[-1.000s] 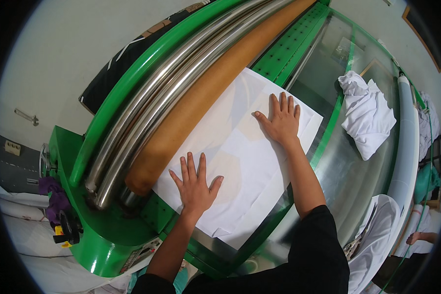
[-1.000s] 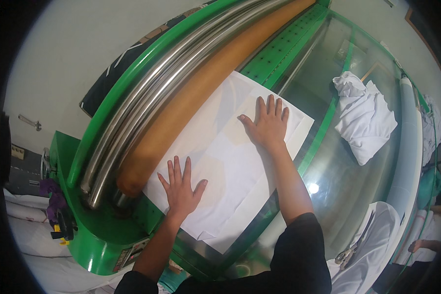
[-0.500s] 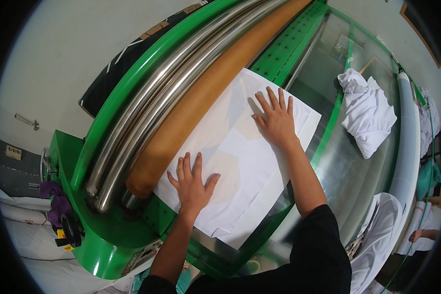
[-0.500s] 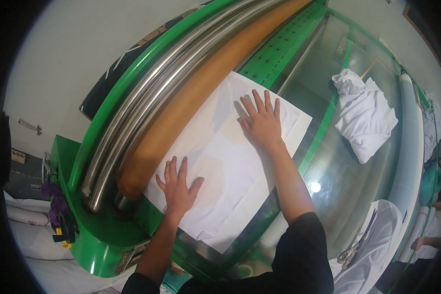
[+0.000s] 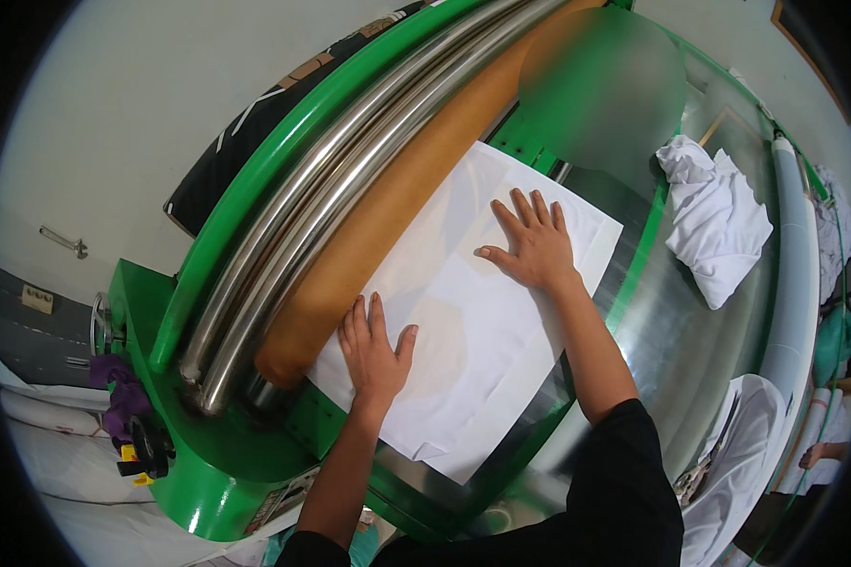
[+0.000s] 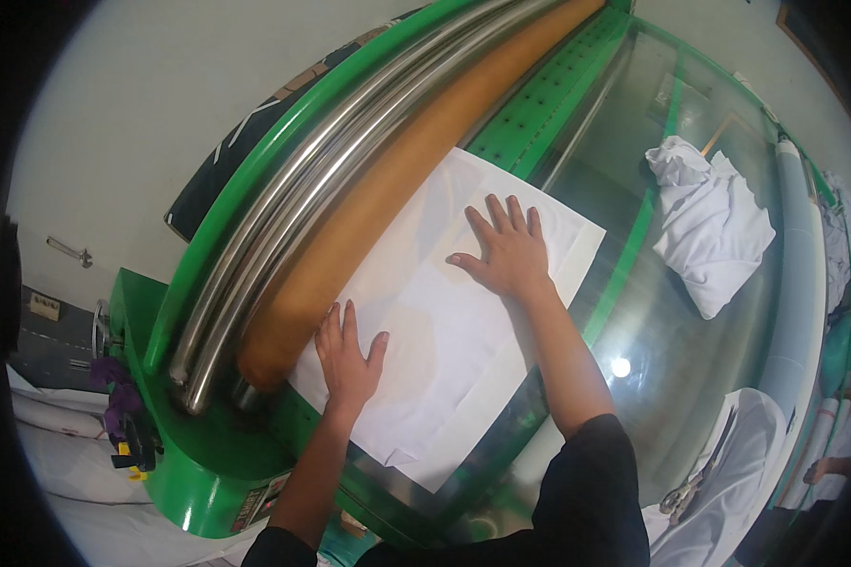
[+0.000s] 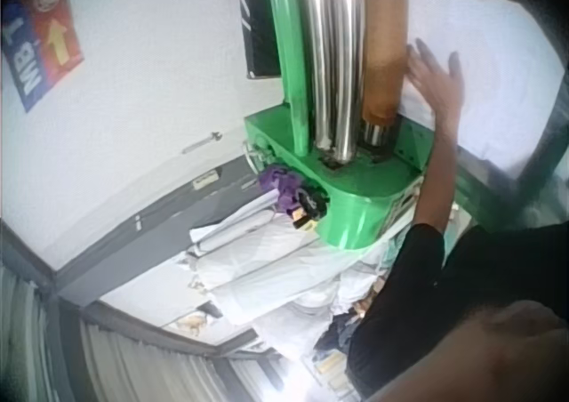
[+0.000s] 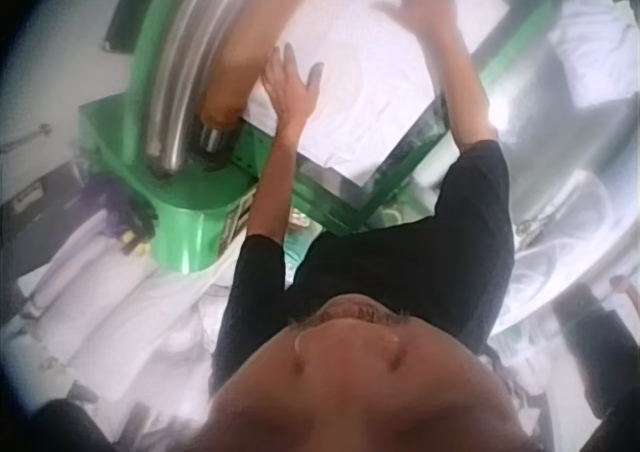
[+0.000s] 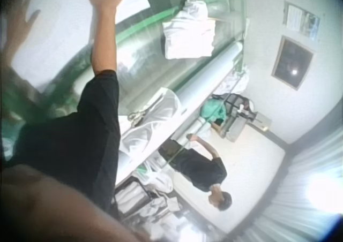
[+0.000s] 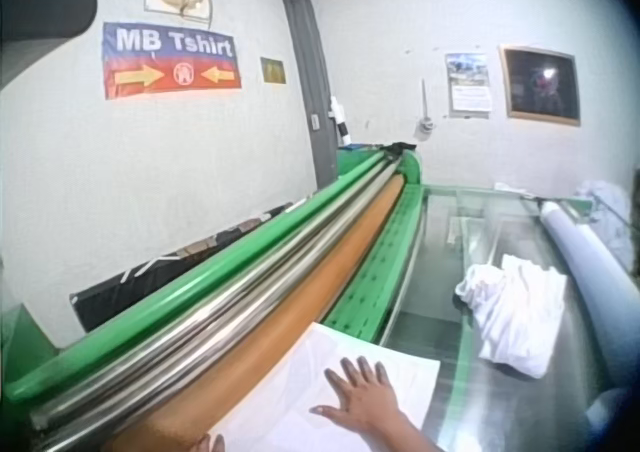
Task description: The person positions a garment and a printed design on a large machine, trims the garment with scissors, wipes a surface with a cloth, and then smooths the garment by hand against a heated roller.
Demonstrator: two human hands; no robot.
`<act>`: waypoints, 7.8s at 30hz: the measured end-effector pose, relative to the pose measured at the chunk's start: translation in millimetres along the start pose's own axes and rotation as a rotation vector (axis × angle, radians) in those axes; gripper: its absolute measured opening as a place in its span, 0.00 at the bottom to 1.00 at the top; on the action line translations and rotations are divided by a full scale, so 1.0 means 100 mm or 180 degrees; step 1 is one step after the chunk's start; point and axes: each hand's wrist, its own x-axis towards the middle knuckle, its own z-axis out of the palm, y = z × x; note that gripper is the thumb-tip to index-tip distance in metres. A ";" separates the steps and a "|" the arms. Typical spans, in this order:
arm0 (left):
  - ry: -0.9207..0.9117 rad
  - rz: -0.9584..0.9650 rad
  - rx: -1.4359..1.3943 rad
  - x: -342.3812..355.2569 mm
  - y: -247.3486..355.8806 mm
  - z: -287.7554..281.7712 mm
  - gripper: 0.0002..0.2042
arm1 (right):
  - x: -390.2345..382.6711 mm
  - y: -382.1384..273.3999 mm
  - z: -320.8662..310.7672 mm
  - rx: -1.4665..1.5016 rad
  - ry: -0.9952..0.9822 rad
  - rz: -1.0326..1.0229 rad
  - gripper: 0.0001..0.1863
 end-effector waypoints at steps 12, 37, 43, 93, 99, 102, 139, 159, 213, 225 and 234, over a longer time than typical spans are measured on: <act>-0.0754 -0.0534 0.0526 -0.15 0.15 -0.08 0.40 | -0.02 0.00 0.02 -0.0003 0.0122 0.0062 0.47; -0.0935 -0.0503 0.0727 -0.56 0.23 -0.25 0.43 | -0.02 -0.04 -0.02 -0.0117 0.0056 0.0235 0.49; -0.0871 -0.0463 0.0949 -0.54 0.22 -0.23 0.44 | -0.02 -0.05 -0.02 -0.0068 0.0104 0.0266 0.49; -0.1133 0.0336 0.0350 -0.45 0.10 -0.33 0.45 | -0.01 -0.05 -0.04 -0.0195 0.0386 0.0598 0.53; -0.0785 -0.0057 0.0032 -0.40 0.17 -0.23 0.39 | 0.07 -0.01 0.10 0.0444 0.0438 -0.0391 0.33; -0.0756 -0.0367 0.0050 -0.30 0.25 -0.19 0.38 | 0.07 0.02 0.14 0.0430 0.0157 -0.0368 0.28; -0.0690 0.0429 -0.0313 -0.19 0.43 -0.27 0.42 | -0.02 -0.73 0.01 -0.0077 -0.0241 -0.0004 0.55; -0.0838 0.0804 -0.0113 -0.37 0.30 -0.18 0.44 | 0.01 -1.14 0.24 -0.0033 -0.0173 0.0286 0.53; -0.0802 0.1039 -0.0133 -0.12 0.11 -0.28 0.42 | 0.32 -1.12 0.26 -0.0100 -0.0345 0.0742 0.51; -0.0646 0.0803 -0.0166 -0.13 0.07 -0.27 0.49 | 0.40 -1.03 0.38 0.0117 -0.0206 0.1014 0.57; -0.0764 0.0890 -0.0165 -0.11 0.03 -0.27 0.44 | 0.41 -1.06 0.29 -0.0020 -0.0352 0.1163 0.57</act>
